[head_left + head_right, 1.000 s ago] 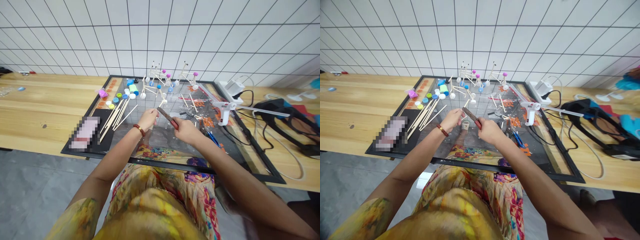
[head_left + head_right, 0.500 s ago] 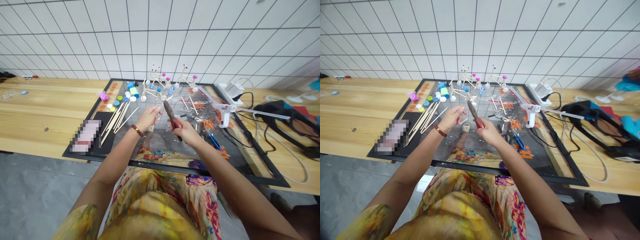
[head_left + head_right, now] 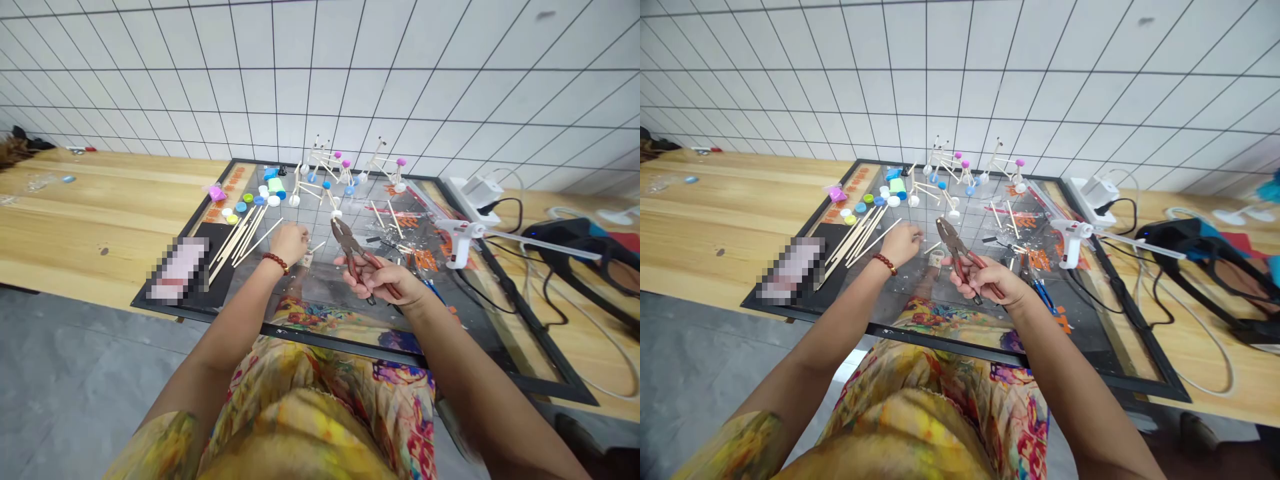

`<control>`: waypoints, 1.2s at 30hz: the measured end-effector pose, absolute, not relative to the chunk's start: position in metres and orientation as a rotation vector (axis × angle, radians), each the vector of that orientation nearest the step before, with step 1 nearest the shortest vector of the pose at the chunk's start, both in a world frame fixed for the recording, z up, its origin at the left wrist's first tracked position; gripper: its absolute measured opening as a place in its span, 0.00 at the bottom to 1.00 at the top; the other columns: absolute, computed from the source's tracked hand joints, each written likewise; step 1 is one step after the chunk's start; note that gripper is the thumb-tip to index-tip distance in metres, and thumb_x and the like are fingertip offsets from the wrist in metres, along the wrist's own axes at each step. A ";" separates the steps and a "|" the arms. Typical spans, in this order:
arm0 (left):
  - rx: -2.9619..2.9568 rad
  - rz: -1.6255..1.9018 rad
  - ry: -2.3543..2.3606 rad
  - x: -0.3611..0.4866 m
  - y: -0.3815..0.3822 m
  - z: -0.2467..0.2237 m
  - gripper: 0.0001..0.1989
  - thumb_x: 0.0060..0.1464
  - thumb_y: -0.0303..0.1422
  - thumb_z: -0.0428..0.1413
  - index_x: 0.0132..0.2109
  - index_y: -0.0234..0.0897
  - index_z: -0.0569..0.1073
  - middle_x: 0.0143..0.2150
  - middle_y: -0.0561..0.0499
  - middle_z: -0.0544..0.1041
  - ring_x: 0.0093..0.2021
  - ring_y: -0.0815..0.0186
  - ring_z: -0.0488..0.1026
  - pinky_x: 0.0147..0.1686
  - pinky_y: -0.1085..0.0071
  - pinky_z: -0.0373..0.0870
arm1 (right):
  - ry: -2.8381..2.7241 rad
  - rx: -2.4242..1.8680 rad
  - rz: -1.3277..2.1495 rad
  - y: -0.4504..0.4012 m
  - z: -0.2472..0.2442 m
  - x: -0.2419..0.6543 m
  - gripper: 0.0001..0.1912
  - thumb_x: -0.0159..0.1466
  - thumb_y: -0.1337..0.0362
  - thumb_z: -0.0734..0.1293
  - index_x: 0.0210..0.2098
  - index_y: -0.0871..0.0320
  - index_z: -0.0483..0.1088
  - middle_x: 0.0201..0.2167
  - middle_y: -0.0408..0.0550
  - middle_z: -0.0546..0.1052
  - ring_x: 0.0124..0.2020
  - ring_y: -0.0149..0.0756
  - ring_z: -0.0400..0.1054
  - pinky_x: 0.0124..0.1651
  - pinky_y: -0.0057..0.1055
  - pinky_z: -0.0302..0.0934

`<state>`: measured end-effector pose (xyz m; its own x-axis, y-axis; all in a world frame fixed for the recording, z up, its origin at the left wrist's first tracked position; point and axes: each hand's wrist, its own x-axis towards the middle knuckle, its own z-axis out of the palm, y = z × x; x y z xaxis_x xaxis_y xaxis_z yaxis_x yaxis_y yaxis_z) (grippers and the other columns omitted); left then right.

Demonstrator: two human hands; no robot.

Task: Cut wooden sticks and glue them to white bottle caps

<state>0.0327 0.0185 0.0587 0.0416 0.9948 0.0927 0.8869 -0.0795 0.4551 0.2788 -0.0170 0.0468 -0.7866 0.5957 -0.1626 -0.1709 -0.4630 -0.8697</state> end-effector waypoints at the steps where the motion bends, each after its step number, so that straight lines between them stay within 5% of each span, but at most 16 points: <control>1: 1.969 0.682 1.863 0.033 0.019 0.061 0.11 0.64 0.29 0.56 0.45 0.35 0.83 0.51 0.40 0.81 0.55 0.54 0.75 0.53 0.62 0.68 | -1.288 -0.663 2.232 -0.018 0.047 0.279 0.29 0.46 0.71 0.70 0.49 0.57 0.71 0.31 0.43 0.73 0.24 0.28 0.60 0.26 0.27 0.50; 7: 0.971 0.929 1.052 0.041 0.012 0.076 0.16 0.66 0.41 0.57 0.37 0.31 0.80 0.36 0.45 0.80 0.36 0.66 0.77 0.38 0.70 0.69 | -1.491 -0.902 2.005 -0.018 0.049 0.279 0.28 0.43 0.71 0.70 0.45 0.57 0.76 0.30 0.42 0.73 0.28 0.29 0.61 0.29 0.27 0.54; 12: 0.659 1.027 0.902 0.045 0.010 0.080 0.10 0.60 0.32 0.63 0.33 0.31 0.77 0.32 0.50 0.79 0.31 0.72 0.74 0.37 0.73 0.68 | -1.630 -0.950 2.010 -0.014 0.053 0.283 0.17 0.44 0.68 0.72 0.35 0.56 0.78 0.35 0.45 0.77 0.34 0.32 0.66 0.34 0.27 0.61; 16: 0.530 1.312 0.848 0.039 0.015 0.082 0.09 0.63 0.31 0.61 0.34 0.32 0.76 0.31 0.52 0.78 0.33 0.72 0.76 0.39 0.73 0.71 | -1.650 -1.042 2.047 -0.015 0.055 0.290 0.21 0.45 0.66 0.75 0.40 0.53 0.80 0.44 0.49 0.79 0.42 0.39 0.71 0.32 0.28 0.64; 22: 0.635 1.356 0.918 0.033 0.016 0.085 0.05 0.63 0.30 0.62 0.40 0.32 0.78 0.28 0.55 0.74 0.26 0.76 0.71 0.32 0.76 0.69 | -1.508 -1.050 1.999 -0.014 0.051 0.294 0.18 0.48 0.63 0.75 0.40 0.54 0.80 0.34 0.48 0.76 0.29 0.32 0.64 0.25 0.26 0.58; 27: 0.918 1.291 1.222 0.035 0.017 0.075 0.05 0.55 0.30 0.67 0.37 0.33 0.79 0.25 0.55 0.74 0.23 0.75 0.67 0.29 0.76 0.65 | -1.225 -1.018 1.877 -0.013 0.054 0.288 0.17 0.45 0.67 0.74 0.37 0.55 0.79 0.39 0.50 0.77 0.35 0.35 0.66 0.26 0.27 0.59; 31: 1.596 0.995 1.668 0.043 0.015 0.063 0.07 0.54 0.32 0.66 0.31 0.34 0.81 0.29 0.49 0.80 0.31 0.66 0.74 0.35 0.70 0.67 | -1.106 -1.030 1.813 -0.011 0.053 0.284 0.18 0.42 0.71 0.73 0.35 0.56 0.78 0.40 0.50 0.77 0.37 0.35 0.66 0.26 0.26 0.61; 36: 1.977 0.436 1.960 0.057 0.012 0.059 0.07 0.56 0.37 0.63 0.35 0.40 0.85 0.37 0.44 0.84 0.43 0.55 0.79 0.42 0.65 0.69 | -1.028 -1.028 1.806 -0.007 0.051 0.282 0.20 0.39 0.72 0.71 0.33 0.57 0.78 0.40 0.50 0.78 0.37 0.35 0.67 0.25 0.25 0.61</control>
